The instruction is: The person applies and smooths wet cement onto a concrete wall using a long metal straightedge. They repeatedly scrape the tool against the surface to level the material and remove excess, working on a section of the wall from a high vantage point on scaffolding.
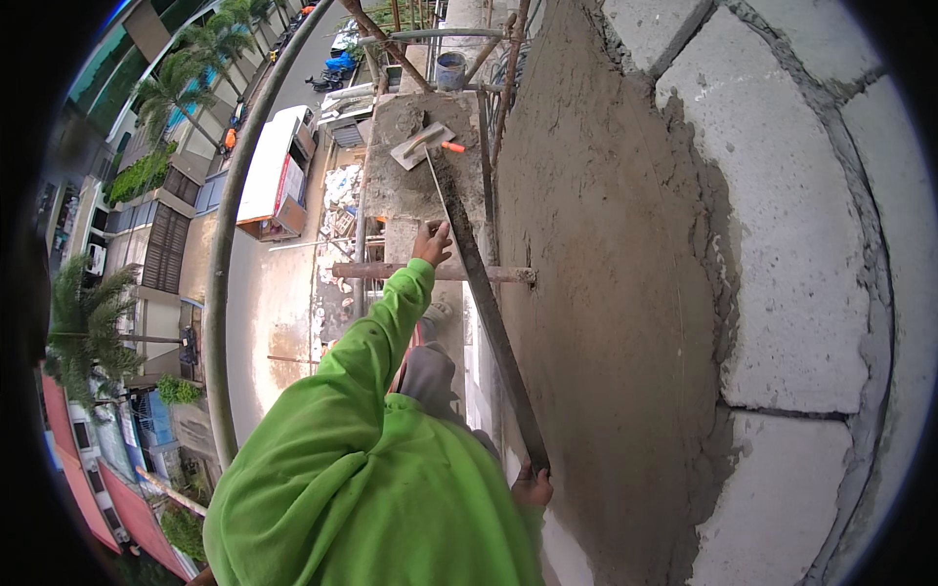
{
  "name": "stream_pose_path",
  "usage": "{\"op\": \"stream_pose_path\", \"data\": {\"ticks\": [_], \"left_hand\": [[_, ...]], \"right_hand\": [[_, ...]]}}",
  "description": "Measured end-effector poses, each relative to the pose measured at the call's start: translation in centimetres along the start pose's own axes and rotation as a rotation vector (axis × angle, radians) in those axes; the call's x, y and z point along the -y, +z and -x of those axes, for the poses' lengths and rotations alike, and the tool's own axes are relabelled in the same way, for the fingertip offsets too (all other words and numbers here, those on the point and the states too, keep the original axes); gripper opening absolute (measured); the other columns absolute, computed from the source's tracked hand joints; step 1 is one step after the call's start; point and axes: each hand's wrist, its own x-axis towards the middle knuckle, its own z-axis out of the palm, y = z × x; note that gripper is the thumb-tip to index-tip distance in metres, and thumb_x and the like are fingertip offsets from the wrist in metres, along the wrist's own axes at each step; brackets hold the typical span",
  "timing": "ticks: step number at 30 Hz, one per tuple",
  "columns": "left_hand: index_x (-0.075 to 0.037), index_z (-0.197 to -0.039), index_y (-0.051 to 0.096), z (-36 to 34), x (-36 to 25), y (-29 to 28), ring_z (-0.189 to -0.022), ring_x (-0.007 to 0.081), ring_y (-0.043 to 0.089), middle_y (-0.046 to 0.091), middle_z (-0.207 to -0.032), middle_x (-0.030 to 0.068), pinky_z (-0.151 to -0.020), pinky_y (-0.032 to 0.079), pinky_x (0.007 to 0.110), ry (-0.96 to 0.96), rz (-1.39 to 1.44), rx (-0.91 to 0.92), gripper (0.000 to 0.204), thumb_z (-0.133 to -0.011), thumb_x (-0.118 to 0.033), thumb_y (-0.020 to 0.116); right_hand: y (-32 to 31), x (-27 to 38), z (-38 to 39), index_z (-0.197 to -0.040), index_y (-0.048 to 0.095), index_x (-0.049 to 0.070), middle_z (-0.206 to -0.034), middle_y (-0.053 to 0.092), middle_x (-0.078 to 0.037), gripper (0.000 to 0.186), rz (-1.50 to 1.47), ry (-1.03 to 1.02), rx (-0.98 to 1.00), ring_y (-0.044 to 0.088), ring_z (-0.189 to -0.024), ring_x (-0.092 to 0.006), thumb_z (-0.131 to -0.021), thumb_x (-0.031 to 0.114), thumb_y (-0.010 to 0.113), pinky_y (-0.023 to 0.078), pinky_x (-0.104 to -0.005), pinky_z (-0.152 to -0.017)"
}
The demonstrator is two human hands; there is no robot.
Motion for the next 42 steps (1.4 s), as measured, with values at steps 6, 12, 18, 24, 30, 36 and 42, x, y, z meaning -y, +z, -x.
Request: {"op": "stream_pose_path", "data": {"ticks": [6, 12, 18, 24, 30, 36, 42], "left_hand": [[-0.003, -0.112, 0.036, -9.4, -18.7, -12.5, -0.103, 0.0345, 0.042, 0.038, -0.117, 0.0189, -0.086, 0.035, 0.039, 0.752, -0.919, -0.427, 0.050, -0.071, -0.024, 0.058], [-0.012, -0.124, 0.024, -18.8, -29.1, -28.0, -0.111, 0.0389, 0.034, 0.032, -0.123, 0.0189, -0.085, 0.034, 0.049, 0.267, -1.591, -0.772, 0.077, -0.065, -0.041, 0.062], [-0.018, -0.128, 0.010, -21.5, -29.3, -30.3, -0.080, 0.0363, 0.054, 0.047, -0.099, 0.0174, -0.066, 0.044, 0.042, 0.161, -1.583, -0.603, 0.088, -0.063, -0.026, 0.068], [-0.015, -0.128, 0.013, -21.6, -30.0, -29.8, -0.072, 0.0359, 0.055, 0.048, -0.095, 0.0172, -0.058, 0.045, 0.042, 0.164, -1.570, -0.624, 0.083, -0.064, -0.022, 0.067], [-0.017, -0.129, 0.012, -21.6, -30.0, -30.1, -0.069, 0.0350, 0.055, 0.047, -0.091, 0.0146, -0.055, 0.043, 0.042, 0.163, -1.525, -0.636, 0.085, -0.063, -0.020, 0.067], [-0.011, -0.128, 0.016, -21.7, -30.5, -29.7, -0.069, 0.0351, 0.054, 0.046, -0.090, 0.0170, -0.056, 0.045, 0.040, 0.147, -1.527, -0.610, 0.081, -0.064, -0.016, 0.065], [-0.011, -0.128, 0.015, -21.3, -30.7, -29.8, -0.071, 0.0354, 0.054, 0.046, -0.092, 0.0167, -0.057, 0.045, 0.040, 0.133, -1.516, -0.598, 0.082, -0.064, -0.017, 0.066]], "right_hand": [[19.9, -4.2, -15.2, -0.105, 0.042, -0.004, -0.105, 0.049, -0.016, 0.027, -0.099, 0.060, -0.279, 0.046, -0.100, -0.0288, -0.086, 0.013, 0.033, 0.045, -0.0348, -0.084], [38.6, -10.4, -30.8, -0.106, 0.034, -0.011, -0.110, 0.039, -0.017, 0.034, 0.572, -0.245, -0.050, 0.044, -0.098, -0.0255, -0.086, 0.017, 0.037, 0.048, -0.0377, -0.081], [57.8, -21.1, -44.0, -0.097, 0.042, -0.015, -0.099, 0.046, -0.022, 0.031, 0.737, -0.410, -0.233, 0.055, -0.076, -0.0278, -0.081, 0.011, 0.046, 0.055, -0.0349, -0.061], [71.8, -28.7, -47.1, -0.094, 0.054, 0.001, -0.089, 0.055, -0.022, 0.021, 1.189, -0.505, 0.166, 0.058, -0.076, -0.0291, -0.078, 0.009, 0.045, 0.053, -0.0336, -0.057], [77.7, -30.0, -45.3, -0.090, 0.056, 0.005, -0.078, 0.059, -0.019, 0.019, 1.754, -0.844, 0.333, 0.056, -0.075, -0.0331, -0.078, 0.012, 0.044, 0.045, -0.0387, -0.064], [77.1, -30.9, -40.7, -0.089, 0.055, 0.005, -0.078, 0.058, -0.019, 0.017, 1.897, -0.998, 0.405, 0.055, -0.074, -0.0348, -0.077, 0.010, 0.045, 0.042, -0.0409, -0.066], [75.6, -31.0, -39.4, -0.090, 0.054, 0.005, -0.074, 0.058, -0.019, 0.016, 1.875, -1.015, 0.490, 0.056, -0.070, -0.0349, -0.077, 0.010, 0.046, 0.042, -0.0417, -0.063]]}}
